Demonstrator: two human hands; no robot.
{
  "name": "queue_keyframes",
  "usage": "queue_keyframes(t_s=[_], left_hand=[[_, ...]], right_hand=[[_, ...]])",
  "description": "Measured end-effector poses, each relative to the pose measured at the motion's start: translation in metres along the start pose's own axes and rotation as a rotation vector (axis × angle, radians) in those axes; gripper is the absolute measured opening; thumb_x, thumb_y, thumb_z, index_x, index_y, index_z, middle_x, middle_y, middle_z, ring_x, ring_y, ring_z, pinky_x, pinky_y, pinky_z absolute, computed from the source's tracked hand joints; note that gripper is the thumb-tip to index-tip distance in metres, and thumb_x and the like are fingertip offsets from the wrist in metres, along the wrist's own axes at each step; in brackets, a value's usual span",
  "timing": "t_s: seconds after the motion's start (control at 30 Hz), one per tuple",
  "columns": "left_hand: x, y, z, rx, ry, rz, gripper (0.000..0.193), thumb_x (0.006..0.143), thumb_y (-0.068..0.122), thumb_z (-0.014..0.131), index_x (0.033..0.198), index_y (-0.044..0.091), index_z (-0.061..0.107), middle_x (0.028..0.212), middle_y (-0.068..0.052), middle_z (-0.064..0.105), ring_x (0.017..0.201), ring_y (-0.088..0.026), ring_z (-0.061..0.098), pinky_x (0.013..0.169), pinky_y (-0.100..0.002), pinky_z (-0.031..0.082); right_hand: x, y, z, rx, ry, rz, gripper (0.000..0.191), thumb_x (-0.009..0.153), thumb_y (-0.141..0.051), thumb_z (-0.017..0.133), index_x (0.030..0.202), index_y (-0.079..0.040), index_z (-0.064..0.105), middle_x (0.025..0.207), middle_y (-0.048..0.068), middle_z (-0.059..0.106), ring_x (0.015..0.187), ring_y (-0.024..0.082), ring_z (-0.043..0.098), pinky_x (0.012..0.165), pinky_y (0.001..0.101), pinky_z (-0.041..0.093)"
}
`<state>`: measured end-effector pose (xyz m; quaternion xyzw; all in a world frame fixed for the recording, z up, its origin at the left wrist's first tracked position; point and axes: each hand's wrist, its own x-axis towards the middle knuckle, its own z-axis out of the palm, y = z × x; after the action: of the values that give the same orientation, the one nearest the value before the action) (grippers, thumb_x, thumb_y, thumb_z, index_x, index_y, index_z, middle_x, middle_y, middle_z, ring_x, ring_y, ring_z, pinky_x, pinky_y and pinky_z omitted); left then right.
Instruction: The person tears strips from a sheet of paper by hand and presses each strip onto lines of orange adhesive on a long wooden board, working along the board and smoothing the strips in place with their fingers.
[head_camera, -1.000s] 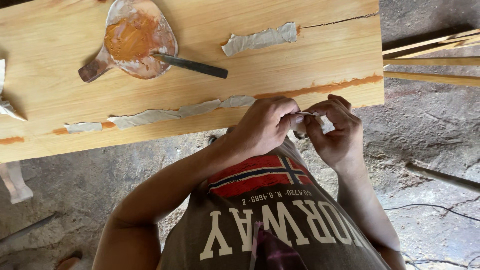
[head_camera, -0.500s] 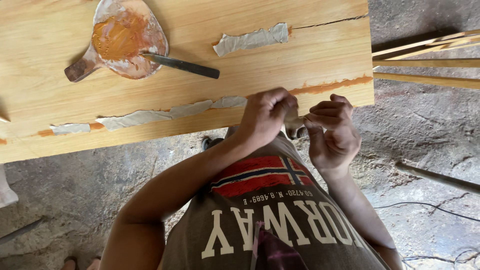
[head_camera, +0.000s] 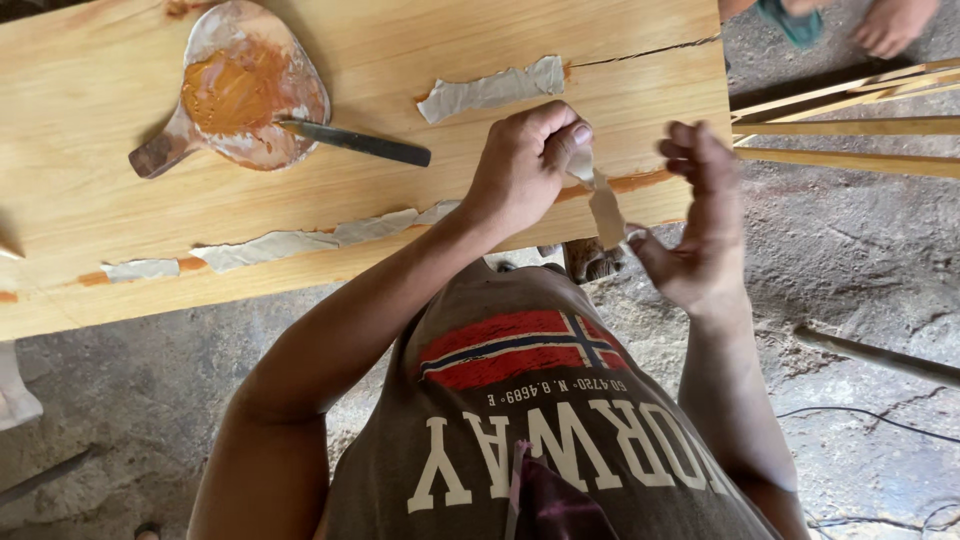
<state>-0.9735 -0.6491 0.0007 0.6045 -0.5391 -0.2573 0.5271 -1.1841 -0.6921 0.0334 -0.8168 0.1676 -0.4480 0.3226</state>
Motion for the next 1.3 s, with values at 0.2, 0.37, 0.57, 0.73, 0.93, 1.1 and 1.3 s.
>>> queue_keyframes(t_s=[0.2, 0.37, 0.57, 0.73, 0.93, 1.1, 1.3], left_hand=[[0.01, 0.011, 0.0, 0.101, -0.051, -0.064, 0.017, 0.101, 0.014, 0.064, 0.091, 0.003, 0.07, 0.079, -0.007, 0.075, 0.064, -0.014, 0.067, 0.058, -0.032, 0.053], [0.021, -0.016, 0.006, 0.047, 0.09, -0.125, 0.016, 0.099, 0.012, 0.059, 0.091, 0.005, 0.071, 0.091, -0.007, 0.076, 0.07, -0.014, 0.072, 0.057, -0.03, 0.06], [0.044, -0.055, 0.002, 0.159, 0.193, -0.146, 0.017, 0.099, 0.01, 0.062, 0.088, 0.001, 0.07, 0.079, -0.014, 0.075, 0.067, -0.023, 0.072, 0.064, -0.038, 0.054], [0.044, -0.056, 0.003, 0.112, 0.129, -0.083, 0.014, 0.098, 0.011, 0.063, 0.09, 0.002, 0.069, 0.073, -0.011, 0.072, 0.063, -0.019, 0.066, 0.061, -0.037, 0.052], [0.04, -0.044, 0.0, 0.104, 0.099, -0.042, 0.015, 0.099, 0.009, 0.066, 0.088, 0.0, 0.067, 0.069, -0.012, 0.067, 0.059, -0.019, 0.06, 0.059, -0.036, 0.05], [0.056, -0.047, -0.003, 0.131, 0.194, 0.142, 0.007, 0.096, 0.0, 0.061, 0.091, 0.001, 0.066, 0.084, -0.012, 0.075, 0.071, -0.019, 0.073, 0.064, -0.033, 0.056], [0.059, -0.031, -0.026, 0.272, 0.29, 0.264, 0.012, 0.088, -0.001, 0.064, 0.1, -0.002, 0.064, 0.086, -0.012, 0.073, 0.074, -0.025, 0.073, 0.068, -0.036, 0.059]], right_hand=[[0.005, 0.006, 0.007, -0.151, -0.054, -0.219, 0.037, 0.09, -0.008, 0.079, 0.122, -0.005, 0.061, 0.119, 0.019, 0.059, 0.112, 0.03, 0.061, 0.092, 0.0395, 0.059], [-0.017, 0.024, -0.001, -0.015, 0.164, -0.196, 0.002, 0.105, -0.007, 0.069, 0.104, -0.005, 0.068, 0.098, 0.011, 0.067, 0.091, 0.018, 0.065, 0.076, 0.0298, 0.06], [-0.036, 0.034, -0.022, 0.366, 0.479, 0.022, 0.008, 0.104, -0.005, 0.074, 0.105, -0.005, 0.066, 0.102, 0.009, 0.072, 0.087, 0.017, 0.069, 0.078, 0.0317, 0.059], [-0.035, 0.037, -0.026, 0.308, 0.354, 0.228, 0.004, 0.11, -0.002, 0.072, 0.111, -0.001, 0.069, 0.098, 0.01, 0.073, 0.086, 0.013, 0.07, 0.078, 0.0257, 0.054], [0.008, 0.07, 0.004, 0.189, 0.144, 0.427, 0.005, 0.108, -0.001, 0.072, 0.108, -0.001, 0.067, 0.098, 0.011, 0.073, 0.088, 0.014, 0.072, 0.081, 0.0297, 0.061], [0.021, 0.063, 0.01, 0.268, 0.205, 0.488, 0.005, 0.105, -0.001, 0.067, 0.102, -0.003, 0.064, 0.092, 0.009, 0.073, 0.082, 0.014, 0.074, 0.079, 0.0307, 0.065], [0.005, 0.044, 0.01, 0.326, 0.19, 0.358, 0.008, 0.102, 0.0, 0.066, 0.108, -0.003, 0.06, 0.104, 0.011, 0.075, 0.093, 0.013, 0.072, 0.086, 0.0272, 0.058]])
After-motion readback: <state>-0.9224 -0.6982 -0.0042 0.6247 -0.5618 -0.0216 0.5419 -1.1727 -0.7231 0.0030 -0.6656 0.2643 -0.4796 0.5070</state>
